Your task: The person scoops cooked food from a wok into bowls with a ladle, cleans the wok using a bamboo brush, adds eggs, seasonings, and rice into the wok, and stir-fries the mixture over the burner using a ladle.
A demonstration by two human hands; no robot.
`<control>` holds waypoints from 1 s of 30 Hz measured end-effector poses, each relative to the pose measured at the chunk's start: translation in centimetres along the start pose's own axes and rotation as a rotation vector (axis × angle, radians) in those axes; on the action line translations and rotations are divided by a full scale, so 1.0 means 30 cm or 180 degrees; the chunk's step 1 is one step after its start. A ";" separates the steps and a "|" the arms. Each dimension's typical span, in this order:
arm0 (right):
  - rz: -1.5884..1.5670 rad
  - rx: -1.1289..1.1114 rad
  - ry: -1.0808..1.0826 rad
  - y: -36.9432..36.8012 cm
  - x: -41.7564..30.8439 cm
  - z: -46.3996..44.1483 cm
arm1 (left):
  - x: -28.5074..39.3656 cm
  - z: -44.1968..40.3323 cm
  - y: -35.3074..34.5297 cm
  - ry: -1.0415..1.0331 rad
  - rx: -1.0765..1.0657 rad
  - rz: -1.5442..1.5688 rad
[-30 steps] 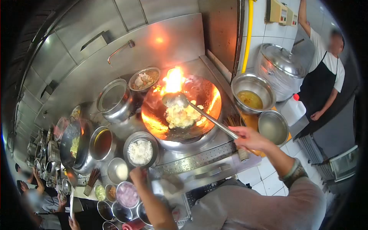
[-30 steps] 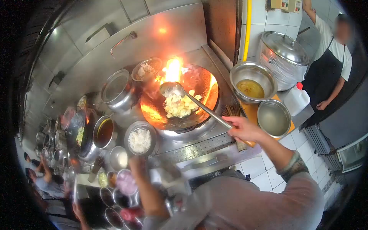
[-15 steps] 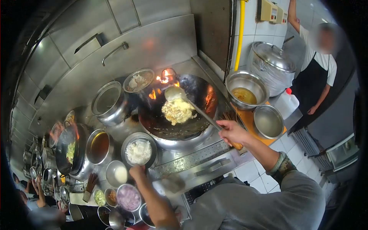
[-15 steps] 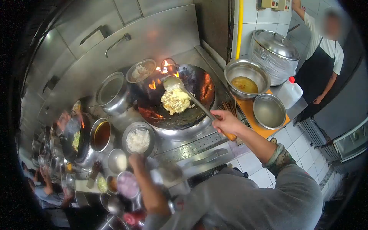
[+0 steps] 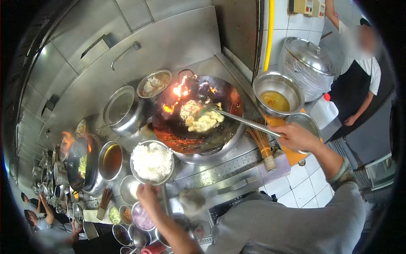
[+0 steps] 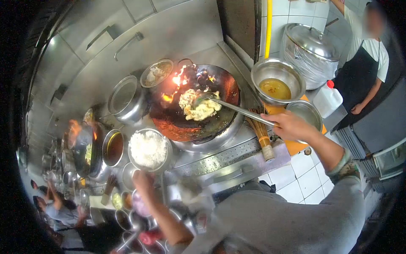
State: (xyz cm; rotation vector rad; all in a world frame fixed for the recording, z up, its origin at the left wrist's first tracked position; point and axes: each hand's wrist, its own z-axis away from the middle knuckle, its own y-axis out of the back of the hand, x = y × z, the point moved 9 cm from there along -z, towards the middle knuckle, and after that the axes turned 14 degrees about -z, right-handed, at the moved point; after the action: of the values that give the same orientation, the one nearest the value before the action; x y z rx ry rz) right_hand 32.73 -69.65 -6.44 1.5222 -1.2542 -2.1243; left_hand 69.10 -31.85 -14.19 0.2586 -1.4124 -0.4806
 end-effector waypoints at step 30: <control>-0.0907 0.0209 0.0129 0.190 0.300 0.135 | 0.645 0.002 -0.864 -0.3770 0.0569 -0.3419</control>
State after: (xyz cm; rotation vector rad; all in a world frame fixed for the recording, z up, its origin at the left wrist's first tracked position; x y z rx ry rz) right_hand 23.84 -76.69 -7.69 1.8602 -1.1631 -2.2257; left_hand 66.35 -63.63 -8.81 1.0112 -2.4080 -1.5583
